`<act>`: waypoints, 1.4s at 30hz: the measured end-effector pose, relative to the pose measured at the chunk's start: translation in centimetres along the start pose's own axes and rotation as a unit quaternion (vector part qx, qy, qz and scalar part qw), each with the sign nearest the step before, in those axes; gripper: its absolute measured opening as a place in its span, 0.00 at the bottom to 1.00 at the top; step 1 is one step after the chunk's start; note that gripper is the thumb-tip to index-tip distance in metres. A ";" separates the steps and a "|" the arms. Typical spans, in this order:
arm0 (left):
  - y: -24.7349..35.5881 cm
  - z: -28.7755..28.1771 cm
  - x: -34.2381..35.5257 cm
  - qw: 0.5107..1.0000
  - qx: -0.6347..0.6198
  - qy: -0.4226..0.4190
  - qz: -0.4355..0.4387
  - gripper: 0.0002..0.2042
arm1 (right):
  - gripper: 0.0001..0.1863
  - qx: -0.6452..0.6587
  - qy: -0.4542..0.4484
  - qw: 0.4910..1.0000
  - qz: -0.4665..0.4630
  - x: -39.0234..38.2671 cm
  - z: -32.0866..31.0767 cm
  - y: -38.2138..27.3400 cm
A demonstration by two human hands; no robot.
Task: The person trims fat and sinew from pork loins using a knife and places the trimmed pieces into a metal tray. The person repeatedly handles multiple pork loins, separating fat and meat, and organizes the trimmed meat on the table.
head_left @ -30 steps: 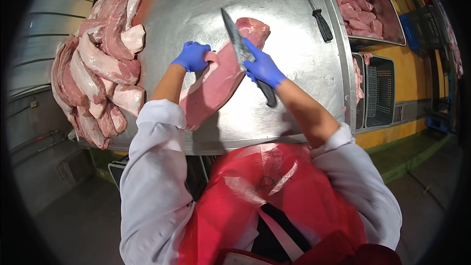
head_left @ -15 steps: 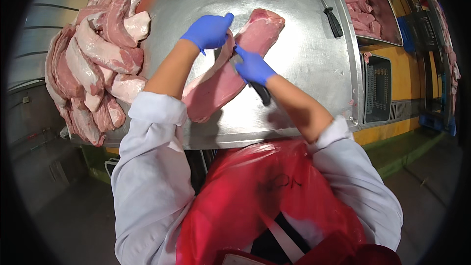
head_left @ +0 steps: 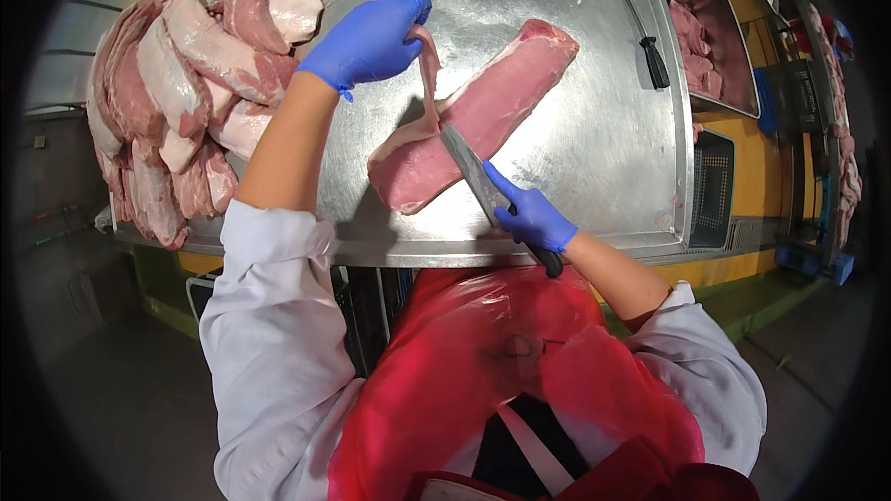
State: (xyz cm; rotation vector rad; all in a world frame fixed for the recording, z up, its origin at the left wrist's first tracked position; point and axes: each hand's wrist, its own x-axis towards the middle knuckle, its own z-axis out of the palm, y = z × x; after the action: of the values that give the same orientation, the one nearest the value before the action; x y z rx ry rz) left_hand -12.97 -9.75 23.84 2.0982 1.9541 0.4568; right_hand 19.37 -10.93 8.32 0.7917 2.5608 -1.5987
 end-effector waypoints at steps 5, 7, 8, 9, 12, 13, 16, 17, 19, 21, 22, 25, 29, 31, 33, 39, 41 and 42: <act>4.2 -2.9 -1.9 0.999 0.040 -0.015 0.004 0.16 | 0.36 -0.032 0.011 0.999 0.000 8.5 0.4 -3.2; 4.2 -4.4 -3.5 0.999 0.032 0.035 -0.006 0.16 | 0.35 -0.015 0.009 1.000 -0.004 8.3 1.1 -4.1; 4.0 -5.0 -4.5 0.998 0.029 0.059 -0.013 0.15 | 0.35 -0.012 -0.026 0.999 -0.021 6.1 1.8 -3.3; 4.1 -5.8 -5.9 0.992 0.038 0.119 -0.016 0.12 | 0.35 -0.011 -0.065 0.997 -0.043 2.3 2.3 -1.4; 6.0 -7.4 -8.2 0.989 0.057 0.137 -0.018 0.10 | 0.37 0.000 -0.151 0.988 0.032 1.5 1.1 -4.4; 7.7 -8.0 -7.9 0.991 0.040 0.123 -0.024 0.09 | 0.38 0.004 -0.173 0.981 0.085 2.6 0.5 -6.2; 10.9 -9.6 -7.0 0.993 0.010 0.098 -0.058 0.11 | 0.39 0.053 -0.103 0.991 -0.073 8.1 3.1 -4.7; 11.3 -10.3 -7.3 0.991 0.059 0.105 -0.059 0.10 | 0.39 0.069 -0.097 0.988 -0.094 7.3 3.9 -5.0; 13.8 -11.4 -7.5 0.978 0.104 0.156 -0.087 0.02 | 0.39 0.048 -0.145 0.985 -0.080 3.2 5.2 -2.8; 16.4 -11.7 -7.5 0.973 0.033 0.199 -0.114 0.06 | 0.39 0.055 -0.192 0.977 -0.078 -0.8 4.8 -2.1; 16.1 -10.7 -7.3 0.984 -0.015 0.174 -0.045 0.09 | 0.40 0.074 -0.215 0.971 -0.078 -2.0 4.2 -2.5; 22.7 -5.1 -0.3 0.993 -0.002 0.112 -0.027 0.12 | 0.37 0.216 -0.193 0.955 -0.069 1.5 5.4 -3.1; 35.6 4.8 10.9 0.963 -0.067 0.202 0.163 0.16 | 0.18 0.184 -0.196 0.950 -0.158 6.1 10.0 -1.7; 36.9 4.2 9.0 0.956 -0.150 0.185 0.172 0.26 | 0.16 0.028 -0.059 0.951 -0.303 3.8 4.9 -2.4; 31.7 5.9 6.4 0.903 -0.372 0.151 0.154 0.33 | 0.16 0.044 0.057 0.953 -0.295 3.5 0.1 1.4; 3.5 19.4 -12.6 0.927 0.038 0.065 -0.368 0.33 | 0.42 -0.003 0.204 0.976 0.078 10.9 -16.6 8.4; 4.6 21.3 -13.6 0.951 -0.010 -0.020 -0.309 0.29 | 0.42 -0.037 0.250 0.966 0.058 12.6 -17.4 13.6; 4.7 21.3 -13.6 0.959 -0.066 -0.025 -0.275 0.27 | 0.43 -0.009 0.243 0.967 0.078 12.7 -17.1 13.8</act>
State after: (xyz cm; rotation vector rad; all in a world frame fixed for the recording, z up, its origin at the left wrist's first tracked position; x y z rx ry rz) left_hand -1.33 -22.87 5.09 1.3836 2.2795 0.3973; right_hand 18.30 13.47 1.39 1.5061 2.7124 -1.4774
